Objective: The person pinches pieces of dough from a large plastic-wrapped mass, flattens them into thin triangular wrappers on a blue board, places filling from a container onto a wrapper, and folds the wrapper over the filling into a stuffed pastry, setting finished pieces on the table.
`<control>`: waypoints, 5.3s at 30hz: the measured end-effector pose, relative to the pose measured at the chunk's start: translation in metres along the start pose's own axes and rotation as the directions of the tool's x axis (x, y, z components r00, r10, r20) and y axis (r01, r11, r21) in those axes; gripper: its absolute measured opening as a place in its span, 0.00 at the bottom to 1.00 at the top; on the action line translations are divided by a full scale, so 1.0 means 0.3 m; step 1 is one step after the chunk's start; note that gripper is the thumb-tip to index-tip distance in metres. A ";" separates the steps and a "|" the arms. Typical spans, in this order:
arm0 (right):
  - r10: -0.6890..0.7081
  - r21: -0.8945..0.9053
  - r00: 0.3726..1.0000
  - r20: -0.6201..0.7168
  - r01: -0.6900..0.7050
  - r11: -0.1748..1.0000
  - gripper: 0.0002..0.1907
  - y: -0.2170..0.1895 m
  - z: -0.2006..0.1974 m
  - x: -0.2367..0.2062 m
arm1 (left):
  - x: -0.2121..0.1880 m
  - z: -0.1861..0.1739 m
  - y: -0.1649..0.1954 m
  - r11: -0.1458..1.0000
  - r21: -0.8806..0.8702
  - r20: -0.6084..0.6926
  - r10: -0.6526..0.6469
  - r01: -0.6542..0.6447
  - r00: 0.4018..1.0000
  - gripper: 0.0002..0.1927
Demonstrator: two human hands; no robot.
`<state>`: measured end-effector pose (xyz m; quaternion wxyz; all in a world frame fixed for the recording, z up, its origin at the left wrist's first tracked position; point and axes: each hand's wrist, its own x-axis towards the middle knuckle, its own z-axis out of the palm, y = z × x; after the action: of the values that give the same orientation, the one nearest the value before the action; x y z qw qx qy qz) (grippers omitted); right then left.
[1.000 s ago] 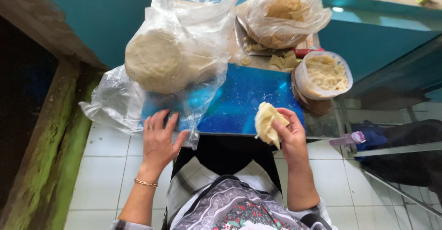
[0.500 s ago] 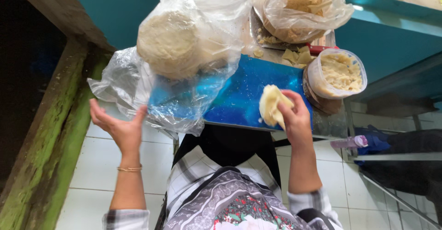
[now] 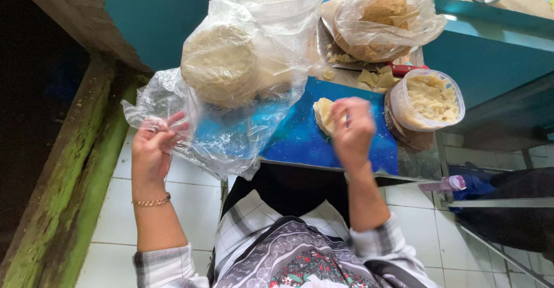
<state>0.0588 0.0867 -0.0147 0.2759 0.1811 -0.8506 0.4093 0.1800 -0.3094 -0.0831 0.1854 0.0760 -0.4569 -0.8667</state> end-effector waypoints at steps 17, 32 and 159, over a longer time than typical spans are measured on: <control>-0.255 0.749 0.749 0.611 -0.443 0.493 0.24 -0.096 0.369 -0.094 | 0.266 -0.054 -0.106 0.962 -0.264 0.082 -0.042 0.062 0.996 0.26; -0.585 -0.037 0.767 0.262 0.614 0.788 0.11 -0.191 0.352 -0.161 | 0.407 -0.074 0.035 0.757 0.612 0.168 0.157 -0.228 0.973 0.11; -0.374 -0.145 0.858 0.353 0.445 0.884 0.16 0.287 0.135 0.280 | 0.351 0.843 -0.116 -0.219 0.792 0.610 0.262 -0.570 0.748 0.21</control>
<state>-0.0658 0.0990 -0.0350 0.2360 0.3898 -0.8652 0.2092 -0.0017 -0.1394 0.0367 0.3036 -0.0718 -0.9369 -0.1575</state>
